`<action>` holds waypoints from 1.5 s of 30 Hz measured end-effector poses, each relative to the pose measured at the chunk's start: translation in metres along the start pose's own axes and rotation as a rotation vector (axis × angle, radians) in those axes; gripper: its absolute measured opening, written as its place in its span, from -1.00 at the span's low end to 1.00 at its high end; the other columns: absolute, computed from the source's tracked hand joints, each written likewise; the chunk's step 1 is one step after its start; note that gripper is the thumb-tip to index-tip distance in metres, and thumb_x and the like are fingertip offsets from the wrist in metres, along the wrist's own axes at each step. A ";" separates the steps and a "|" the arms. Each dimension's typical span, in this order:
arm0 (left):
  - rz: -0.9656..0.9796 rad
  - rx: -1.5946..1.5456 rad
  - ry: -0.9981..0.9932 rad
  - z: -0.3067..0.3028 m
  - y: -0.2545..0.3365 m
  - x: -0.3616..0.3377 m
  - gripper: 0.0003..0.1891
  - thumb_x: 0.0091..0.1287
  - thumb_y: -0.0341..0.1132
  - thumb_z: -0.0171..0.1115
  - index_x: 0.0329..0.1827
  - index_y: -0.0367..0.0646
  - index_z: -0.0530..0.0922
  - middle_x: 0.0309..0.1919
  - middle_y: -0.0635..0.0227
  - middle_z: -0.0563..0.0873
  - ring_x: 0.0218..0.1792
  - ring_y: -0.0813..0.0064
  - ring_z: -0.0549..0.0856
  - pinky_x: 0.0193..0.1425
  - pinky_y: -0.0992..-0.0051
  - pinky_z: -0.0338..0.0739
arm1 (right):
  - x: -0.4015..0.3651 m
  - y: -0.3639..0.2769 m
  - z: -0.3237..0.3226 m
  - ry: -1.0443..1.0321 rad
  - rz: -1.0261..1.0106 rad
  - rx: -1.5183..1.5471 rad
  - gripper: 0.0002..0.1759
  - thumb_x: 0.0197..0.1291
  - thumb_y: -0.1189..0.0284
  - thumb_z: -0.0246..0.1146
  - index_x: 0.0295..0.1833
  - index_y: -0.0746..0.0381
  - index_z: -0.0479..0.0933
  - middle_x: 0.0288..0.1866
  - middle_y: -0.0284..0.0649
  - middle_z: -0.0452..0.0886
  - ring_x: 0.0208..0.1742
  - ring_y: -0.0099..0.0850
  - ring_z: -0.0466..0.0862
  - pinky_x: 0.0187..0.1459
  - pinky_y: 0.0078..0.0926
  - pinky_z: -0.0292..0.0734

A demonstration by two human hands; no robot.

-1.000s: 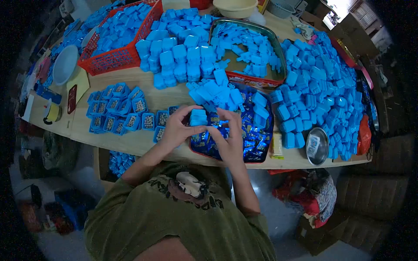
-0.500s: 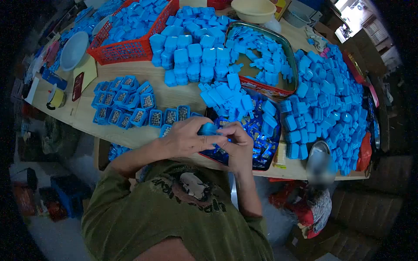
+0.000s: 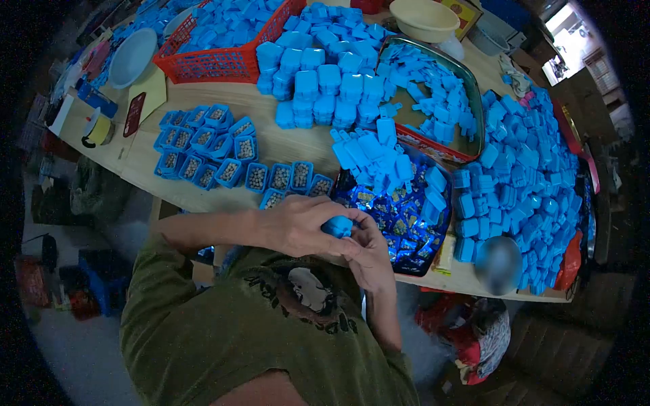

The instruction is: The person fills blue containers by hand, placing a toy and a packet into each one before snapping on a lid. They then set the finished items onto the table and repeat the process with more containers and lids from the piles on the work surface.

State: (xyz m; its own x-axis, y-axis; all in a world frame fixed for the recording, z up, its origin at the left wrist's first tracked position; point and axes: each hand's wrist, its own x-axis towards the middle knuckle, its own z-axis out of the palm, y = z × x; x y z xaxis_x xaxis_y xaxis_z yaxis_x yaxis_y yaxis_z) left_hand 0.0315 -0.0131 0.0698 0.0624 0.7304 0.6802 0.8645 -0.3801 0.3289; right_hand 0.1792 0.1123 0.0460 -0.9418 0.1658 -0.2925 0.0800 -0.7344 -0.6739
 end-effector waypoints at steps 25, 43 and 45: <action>-0.829 -1.162 0.650 0.040 -0.006 -0.005 -0.48 0.20 -0.30 0.38 0.20 -0.19 0.41 0.00 0.22 0.59 0.06 0.42 0.56 0.17 0.41 0.43 | 0.021 0.000 0.011 0.208 -0.607 -0.358 -0.50 0.19 0.59 0.21 0.26 0.28 0.33 0.11 -0.23 0.46 0.13 -0.47 0.43 0.15 -0.50 0.35; -0.519 -0.217 0.010 0.002 0.014 0.002 -0.41 0.15 -0.31 0.37 0.30 0.10 0.47 -0.20 0.22 0.54 -0.29 0.37 0.52 -0.29 0.40 0.42 | 0.005 -0.014 0.019 0.328 -0.881 -0.913 -0.83 0.05 0.58 0.37 -0.26 0.27 0.51 -0.22 -0.25 0.49 -0.13 -0.46 0.47 -0.11 -0.56 0.37; -0.389 -0.108 0.005 -0.001 0.011 0.003 -0.47 0.15 -0.30 0.36 0.25 0.13 0.52 -0.19 0.20 0.54 -0.28 0.33 0.54 -0.30 0.40 0.44 | 0.003 -0.016 0.015 0.244 -0.764 -0.709 -0.83 0.03 0.59 0.37 -0.28 0.27 0.51 -0.20 -0.27 0.48 -0.13 -0.46 0.47 -0.11 -0.56 0.37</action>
State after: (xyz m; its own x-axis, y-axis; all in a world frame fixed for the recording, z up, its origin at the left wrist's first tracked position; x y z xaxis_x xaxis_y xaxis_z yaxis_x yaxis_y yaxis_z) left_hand 0.0406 -0.0155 0.0754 -0.2614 0.8289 0.4945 0.7657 -0.1338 0.6291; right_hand 0.1702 0.1151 0.0660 -0.7378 0.6050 0.2992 -0.2581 0.1567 -0.9533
